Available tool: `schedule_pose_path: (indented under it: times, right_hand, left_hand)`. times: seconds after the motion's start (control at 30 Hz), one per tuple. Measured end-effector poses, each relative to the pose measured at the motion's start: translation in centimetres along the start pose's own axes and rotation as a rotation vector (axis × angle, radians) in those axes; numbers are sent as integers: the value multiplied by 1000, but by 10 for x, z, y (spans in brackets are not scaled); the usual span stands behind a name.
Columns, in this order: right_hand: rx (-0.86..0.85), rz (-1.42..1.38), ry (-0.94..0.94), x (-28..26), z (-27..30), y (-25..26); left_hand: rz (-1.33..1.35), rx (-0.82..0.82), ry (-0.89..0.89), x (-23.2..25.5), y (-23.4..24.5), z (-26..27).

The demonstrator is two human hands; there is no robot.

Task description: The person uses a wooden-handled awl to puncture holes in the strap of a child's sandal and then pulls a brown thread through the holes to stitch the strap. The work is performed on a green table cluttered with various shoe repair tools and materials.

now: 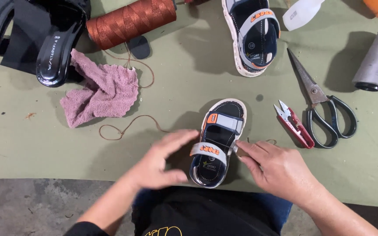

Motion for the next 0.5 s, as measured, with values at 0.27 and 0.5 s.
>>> schedule_pose_path:
  times: [0.27, 0.5]
  right_hand:
    - [-66, -85, -13, 5, -16, 1]
    - [-131, -119, 35, 5, -38, 1]
  left_hand:
    - [-516, -249, -2, -58, 5, -27]
    - [-562, -240, -68, -64, -6, -33]
Point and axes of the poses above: each hand's wrist, its own z-axis away from the middle knuckle, its own y-axis out of the back of the hand, x = y × z, the point moved 6 cm from there along -z, towards the middle knuckle, and after that the axes turned 12 degrees about -y, right-handed, at the moved point
